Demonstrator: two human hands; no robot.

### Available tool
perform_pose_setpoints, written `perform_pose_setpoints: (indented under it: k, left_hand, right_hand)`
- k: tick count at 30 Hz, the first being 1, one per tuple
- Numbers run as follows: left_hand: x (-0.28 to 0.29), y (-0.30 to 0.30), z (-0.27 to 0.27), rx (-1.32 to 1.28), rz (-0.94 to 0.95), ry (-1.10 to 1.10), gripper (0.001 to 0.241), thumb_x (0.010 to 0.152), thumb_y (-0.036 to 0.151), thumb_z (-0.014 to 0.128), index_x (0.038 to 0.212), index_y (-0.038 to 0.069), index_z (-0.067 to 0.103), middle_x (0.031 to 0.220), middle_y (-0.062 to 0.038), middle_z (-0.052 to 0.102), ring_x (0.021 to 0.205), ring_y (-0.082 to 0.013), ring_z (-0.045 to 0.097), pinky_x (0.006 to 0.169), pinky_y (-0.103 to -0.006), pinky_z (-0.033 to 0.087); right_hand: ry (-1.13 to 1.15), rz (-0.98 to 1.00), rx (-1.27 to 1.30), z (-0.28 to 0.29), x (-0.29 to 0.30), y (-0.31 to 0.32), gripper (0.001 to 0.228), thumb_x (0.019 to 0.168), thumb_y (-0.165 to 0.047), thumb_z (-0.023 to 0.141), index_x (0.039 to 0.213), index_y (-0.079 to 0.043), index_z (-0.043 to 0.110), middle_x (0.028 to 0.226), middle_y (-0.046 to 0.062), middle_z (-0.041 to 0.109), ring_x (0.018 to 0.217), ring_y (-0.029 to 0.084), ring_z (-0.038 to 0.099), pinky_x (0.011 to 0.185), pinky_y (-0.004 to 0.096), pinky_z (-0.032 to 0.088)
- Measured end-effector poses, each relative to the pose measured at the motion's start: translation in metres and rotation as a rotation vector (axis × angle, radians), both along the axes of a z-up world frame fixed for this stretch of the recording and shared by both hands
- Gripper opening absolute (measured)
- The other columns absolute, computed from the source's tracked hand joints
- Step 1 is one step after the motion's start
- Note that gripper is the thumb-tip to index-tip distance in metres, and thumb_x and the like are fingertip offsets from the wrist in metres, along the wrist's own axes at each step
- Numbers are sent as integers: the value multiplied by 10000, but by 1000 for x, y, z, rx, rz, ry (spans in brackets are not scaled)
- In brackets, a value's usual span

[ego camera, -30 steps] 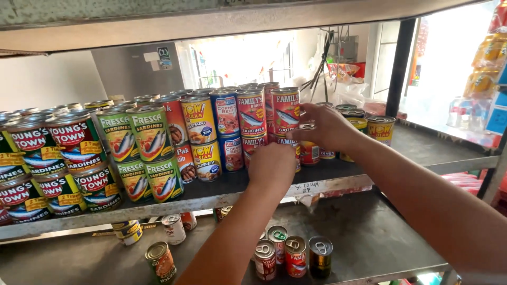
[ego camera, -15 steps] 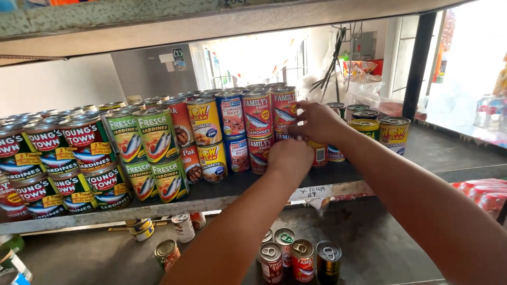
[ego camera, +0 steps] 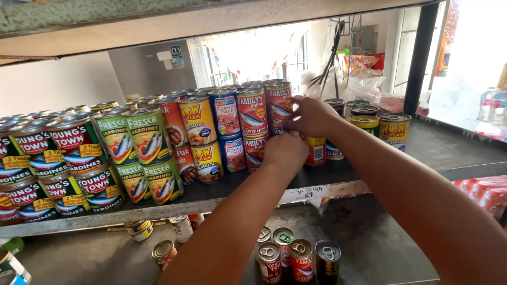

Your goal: Organizing and stacking various canned food items on retail shelves.

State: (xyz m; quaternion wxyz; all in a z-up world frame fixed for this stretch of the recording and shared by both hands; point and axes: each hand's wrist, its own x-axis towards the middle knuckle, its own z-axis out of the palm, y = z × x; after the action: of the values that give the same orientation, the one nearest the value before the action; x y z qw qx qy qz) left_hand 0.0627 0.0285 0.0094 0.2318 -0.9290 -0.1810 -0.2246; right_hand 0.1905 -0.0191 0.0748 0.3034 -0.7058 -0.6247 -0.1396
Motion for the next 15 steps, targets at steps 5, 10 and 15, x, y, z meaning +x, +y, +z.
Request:
perform_pose_setpoints:
  k: [5,10,15]
  left_hand:
    - [6,6,-1,-39,26,-3,257,909,123,577,1051,35,772,1114,-165,740,981,-334,747,758,-485,609]
    - [-7,-6,11,-94,65,54,258,913,120,567,1043,69,783,1107,-145,747,1025,-327,730,786,-483,602]
    - [-19,-18,14,-76,53,-19,252,934,117,553,1038,30,765,1044,-178,752,947,-353,745,733,-498,608]
  right_hand:
    - [-49,-95,-76,5,-3,-6,846,758,-529,782,1425,-63,548,971,159,799,901,292,772,828,413,583]
    - [-59,13,-103,17,26,-14,945,807,-653,707,1508,-66,469,1118,188,763,1044,321,727,918,424,538]
    - [113,87,-168,28,60,-65,815,871,-696,555,1439,-115,604,1345,129,709,1265,262,658,1052,394,483]
